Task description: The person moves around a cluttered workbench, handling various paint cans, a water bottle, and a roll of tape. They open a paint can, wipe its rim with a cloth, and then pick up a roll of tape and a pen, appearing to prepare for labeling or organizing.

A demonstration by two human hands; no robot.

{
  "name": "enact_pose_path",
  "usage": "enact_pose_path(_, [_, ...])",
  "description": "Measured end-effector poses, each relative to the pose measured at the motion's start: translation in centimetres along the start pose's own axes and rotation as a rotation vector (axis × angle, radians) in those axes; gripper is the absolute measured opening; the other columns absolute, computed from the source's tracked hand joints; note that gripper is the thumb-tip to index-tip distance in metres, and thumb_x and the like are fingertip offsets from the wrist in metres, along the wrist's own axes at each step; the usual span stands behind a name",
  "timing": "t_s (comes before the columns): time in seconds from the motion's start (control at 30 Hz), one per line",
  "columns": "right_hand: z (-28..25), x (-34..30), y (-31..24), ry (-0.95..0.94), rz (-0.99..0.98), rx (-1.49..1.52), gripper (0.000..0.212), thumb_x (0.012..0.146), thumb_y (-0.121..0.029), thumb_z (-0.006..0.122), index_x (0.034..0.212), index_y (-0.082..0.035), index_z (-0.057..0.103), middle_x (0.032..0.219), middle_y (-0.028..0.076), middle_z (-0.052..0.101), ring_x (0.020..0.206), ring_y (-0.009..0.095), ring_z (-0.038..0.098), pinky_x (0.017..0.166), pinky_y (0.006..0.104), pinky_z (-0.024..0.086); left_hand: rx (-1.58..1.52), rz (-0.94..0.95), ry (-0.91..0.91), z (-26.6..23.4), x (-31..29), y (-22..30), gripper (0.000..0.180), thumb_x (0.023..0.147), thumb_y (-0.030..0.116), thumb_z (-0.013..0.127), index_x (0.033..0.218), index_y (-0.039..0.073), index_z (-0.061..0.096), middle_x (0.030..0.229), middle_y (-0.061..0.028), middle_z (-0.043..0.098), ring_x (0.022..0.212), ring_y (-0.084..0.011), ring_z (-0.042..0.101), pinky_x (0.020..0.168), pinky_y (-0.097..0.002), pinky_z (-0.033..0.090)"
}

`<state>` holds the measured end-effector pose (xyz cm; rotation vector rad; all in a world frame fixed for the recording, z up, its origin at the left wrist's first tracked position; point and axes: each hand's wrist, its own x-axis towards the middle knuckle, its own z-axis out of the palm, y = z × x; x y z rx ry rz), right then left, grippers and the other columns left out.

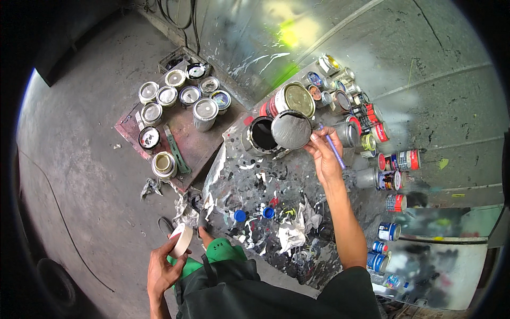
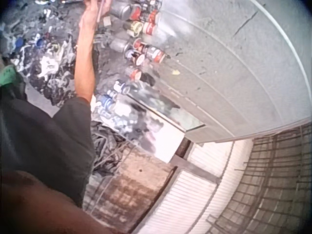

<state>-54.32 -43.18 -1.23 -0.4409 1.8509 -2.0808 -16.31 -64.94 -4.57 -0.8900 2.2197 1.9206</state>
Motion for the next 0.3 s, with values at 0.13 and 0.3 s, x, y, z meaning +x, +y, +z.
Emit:
enact_pose_path(0.13, [0.4,-0.2,0.0,-0.032,-0.241,-0.378,0.020,0.086,0.004,0.063,0.097,-0.007,0.050,0.095,0.005,0.062,0.084,0.011,0.061,0.077,0.0255,0.051,-0.007,0.011,-0.001,0.3,0.0,0.3,0.048,0.075,-0.003,0.061,0.123,-0.004,0.057,0.088,-0.0153,0.072,0.087,-0.0202,0.070,0.083,-0.0307,0.049])
enact_pose_path(0.3, [2.8,-0.1,0.9,-0.117,-0.551,-0.763,0.014,0.081,0.003,0.065,0.086,-0.002,0.053,0.082,0.011,0.067,0.068,0.016,0.065,0.061,0.0276,0.050,0.030,-0.002,-0.015,0.5,0.1,0.3,0.048,0.076,-0.001,0.062,0.124,-0.002,0.057,0.088,-0.0148,0.072,0.086,-0.0230,0.070,0.084,-0.0320,0.049])
